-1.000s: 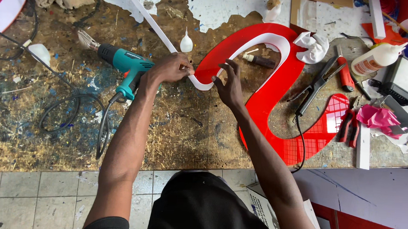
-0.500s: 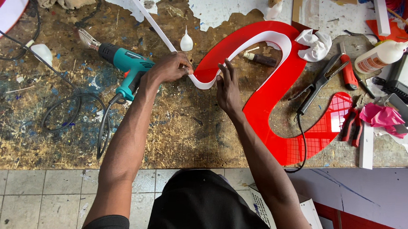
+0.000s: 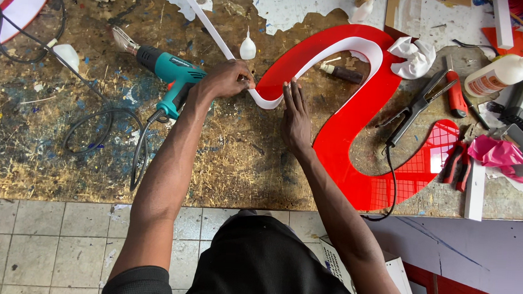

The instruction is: The person uses a heat gun to soften a white plastic strip and bends it to fit the edge of a red curved object. They repeatedly apply heat and adjust the strip's position along the curve.

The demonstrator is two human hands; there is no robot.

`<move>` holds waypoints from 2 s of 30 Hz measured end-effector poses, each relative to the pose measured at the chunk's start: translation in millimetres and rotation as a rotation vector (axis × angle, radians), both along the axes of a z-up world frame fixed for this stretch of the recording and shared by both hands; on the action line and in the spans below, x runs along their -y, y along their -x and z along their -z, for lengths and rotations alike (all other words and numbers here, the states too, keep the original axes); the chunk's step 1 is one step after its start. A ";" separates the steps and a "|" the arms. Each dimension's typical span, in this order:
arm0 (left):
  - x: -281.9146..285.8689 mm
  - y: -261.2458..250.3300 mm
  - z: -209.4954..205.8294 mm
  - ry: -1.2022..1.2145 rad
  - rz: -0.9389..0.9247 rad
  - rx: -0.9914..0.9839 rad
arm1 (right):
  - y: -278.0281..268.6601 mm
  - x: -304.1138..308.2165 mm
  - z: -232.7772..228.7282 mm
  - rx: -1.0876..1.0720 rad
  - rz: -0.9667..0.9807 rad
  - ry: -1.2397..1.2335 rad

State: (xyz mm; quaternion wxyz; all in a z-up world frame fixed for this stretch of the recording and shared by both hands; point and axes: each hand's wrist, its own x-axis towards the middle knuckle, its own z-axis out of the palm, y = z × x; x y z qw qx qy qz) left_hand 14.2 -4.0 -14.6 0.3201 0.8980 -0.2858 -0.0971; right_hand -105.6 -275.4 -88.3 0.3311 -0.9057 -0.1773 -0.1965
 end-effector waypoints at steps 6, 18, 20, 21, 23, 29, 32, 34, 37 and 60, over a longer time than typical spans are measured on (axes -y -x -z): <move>0.2 -0.4 2.5 0.044 -0.007 0.000 | -2.3 4.2 11.2 0.045 0.018 0.007; 3.4 -2.2 -7.5 -0.020 0.023 0.002 | -0.4 3.7 10.3 0.110 0.041 0.078; 3.0 -0.8 -9.9 -0.029 0.023 -0.001 | 3.4 2.6 9.7 0.110 0.053 0.078; 4.2 -0.7 -10.9 -0.038 0.013 -0.006 | 4.9 3.3 9.3 0.109 0.055 0.079; 8.9 17.0 -36.6 -0.043 0.005 -0.015 | 5.0 8.2 27.1 0.100 0.067 0.036; 5.9 4.0 -15.1 -0.052 0.000 -0.010 | 11.7 16.1 34.0 0.098 0.062 -0.110; 5.0 3.7 -13.4 -0.049 0.007 -0.006 | 11.2 16.7 38.9 0.107 0.071 -0.116; 8.7 7.1 -22.4 -0.036 0.006 -0.015 | 7.3 18.5 42.5 0.113 0.066 -0.107; 8.4 21.6 -26.1 -0.007 -0.019 -0.034 | 9.2 18.2 53.7 0.088 0.056 -0.106; -14.2 58.8 -51.2 0.180 -0.149 0.086 | 15.3 19.9 11.0 -0.066 0.105 -0.301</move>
